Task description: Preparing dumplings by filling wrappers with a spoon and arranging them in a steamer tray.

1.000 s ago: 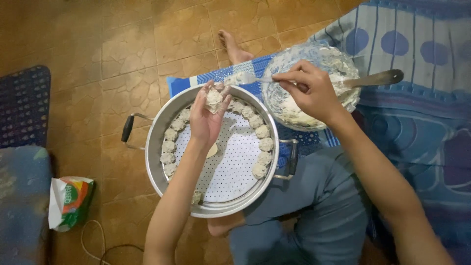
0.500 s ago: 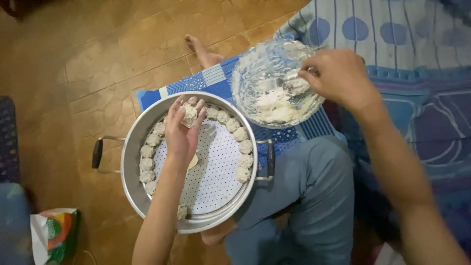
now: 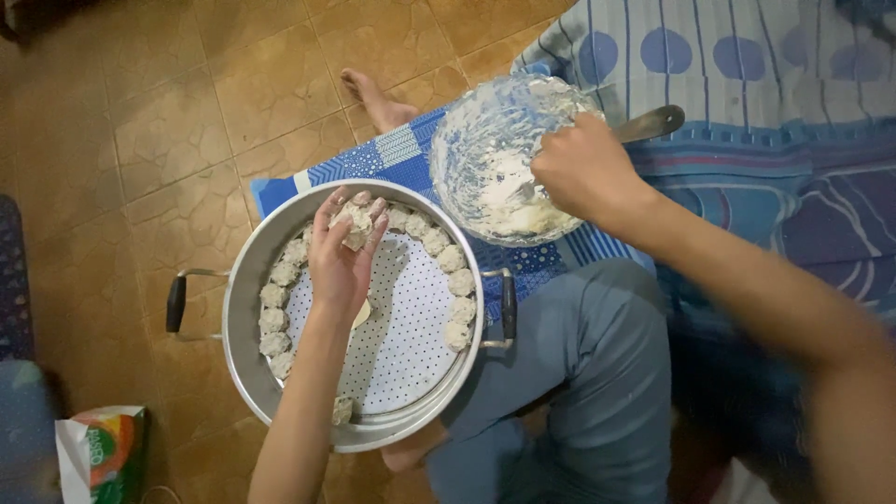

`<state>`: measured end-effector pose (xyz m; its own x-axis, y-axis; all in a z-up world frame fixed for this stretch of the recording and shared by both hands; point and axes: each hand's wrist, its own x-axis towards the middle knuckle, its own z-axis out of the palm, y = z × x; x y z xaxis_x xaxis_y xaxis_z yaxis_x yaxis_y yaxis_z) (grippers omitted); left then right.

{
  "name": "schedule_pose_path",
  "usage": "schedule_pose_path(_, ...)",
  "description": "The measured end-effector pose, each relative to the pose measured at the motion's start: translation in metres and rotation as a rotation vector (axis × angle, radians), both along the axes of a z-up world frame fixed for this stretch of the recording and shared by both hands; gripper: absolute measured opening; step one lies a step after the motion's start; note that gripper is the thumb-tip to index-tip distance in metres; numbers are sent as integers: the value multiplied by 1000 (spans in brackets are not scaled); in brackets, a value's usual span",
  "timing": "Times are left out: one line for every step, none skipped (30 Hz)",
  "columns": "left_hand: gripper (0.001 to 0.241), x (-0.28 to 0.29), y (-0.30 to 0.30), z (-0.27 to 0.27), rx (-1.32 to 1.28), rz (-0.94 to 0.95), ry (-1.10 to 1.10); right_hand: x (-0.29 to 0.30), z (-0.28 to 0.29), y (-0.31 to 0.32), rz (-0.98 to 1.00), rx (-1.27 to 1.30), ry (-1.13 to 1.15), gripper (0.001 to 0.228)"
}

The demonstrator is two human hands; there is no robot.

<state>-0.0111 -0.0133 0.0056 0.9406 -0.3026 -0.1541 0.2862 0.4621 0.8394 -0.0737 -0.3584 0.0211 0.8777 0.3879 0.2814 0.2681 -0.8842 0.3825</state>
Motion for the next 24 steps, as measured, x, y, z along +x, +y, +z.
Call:
schedule_pose_path(44,0,0,0,0,1,1,1,1,3,1,0,1,21)
schedule_pose_path(44,-1,0,0,2,-2,-6,3,2,6,25,-7,8,20)
schedule_pose_path(44,-1,0,0,5,-4,-12,4,3,10,49,-14,15,20)
schedule_pose_path(44,-1,0,0,5,-4,-13,6,4,11,50,-14,14,20)
schedule_pose_path(45,-1,1,1,7,-10,-19,7,4,12,62,-21,30,16)
schedule_pose_path(45,-1,1,1,8,-17,-27,8,5,13,75,-28,44,13)
schedule_pose_path(45,-1,1,1,8,-16,-29,10,3,12,76,-29,42,13)
schedule_pose_path(45,-1,1,1,4,-17,-23,12,2,11,60,-10,71,12)
schedule_pose_path(46,-1,0,1,0,-17,-18,13,0,10,44,8,101,10)
schedule_pose_path(46,-1,1,1,0,-16,-19,14,0,7,45,8,99,10)
schedule_pose_path(46,-1,1,2,5,-17,-14,15,-1,4,4,30,141,11)
schedule_pose_path(46,-1,1,3,10,-18,-8,16,-1,2,-36,52,183,12)
schedule_pose_path(46,-1,2,2,9,-18,-8,14,5,1,-36,51,183,12)
schedule_pose_path(46,-1,2,2,14,-26,-14,12,12,-1,-78,113,256,15)
schedule_pose_path(46,-1,2,2,19,-35,-19,10,18,-2,-121,175,329,19)
schedule_pose_path(46,-1,3,2,19,-34,-18,11,19,-4,-121,175,330,19)
schedule_pose_path(46,-1,3,2,11,-38,-16,11,20,-6,-183,247,415,19)
schedule_pose_path(47,0,3,3,3,-42,-15,12,22,-9,-246,320,500,21)
schedule_pose_path(47,-1,2,3,3,-41,-14,10,25,-10,-246,320,500,21)
schedule_pose_path(46,-1,2,4,7,-45,-20,9,28,-10,-288,392,526,21)
schedule_pose_path(46,-1,2,4,11,-49,-25,8,32,-11,-331,464,551,22)
schedule_pose_path(46,-2,2,5,11,-48,-25,6,36,-11,-331,464,552,22)
schedule_pose_path(46,-2,2,6,15,-50,-25,4,40,-11,-351,547,552,24)
schedule_pose_path(46,-2,2,6,19,-50,-25,3,44,-10,-370,631,552,27)
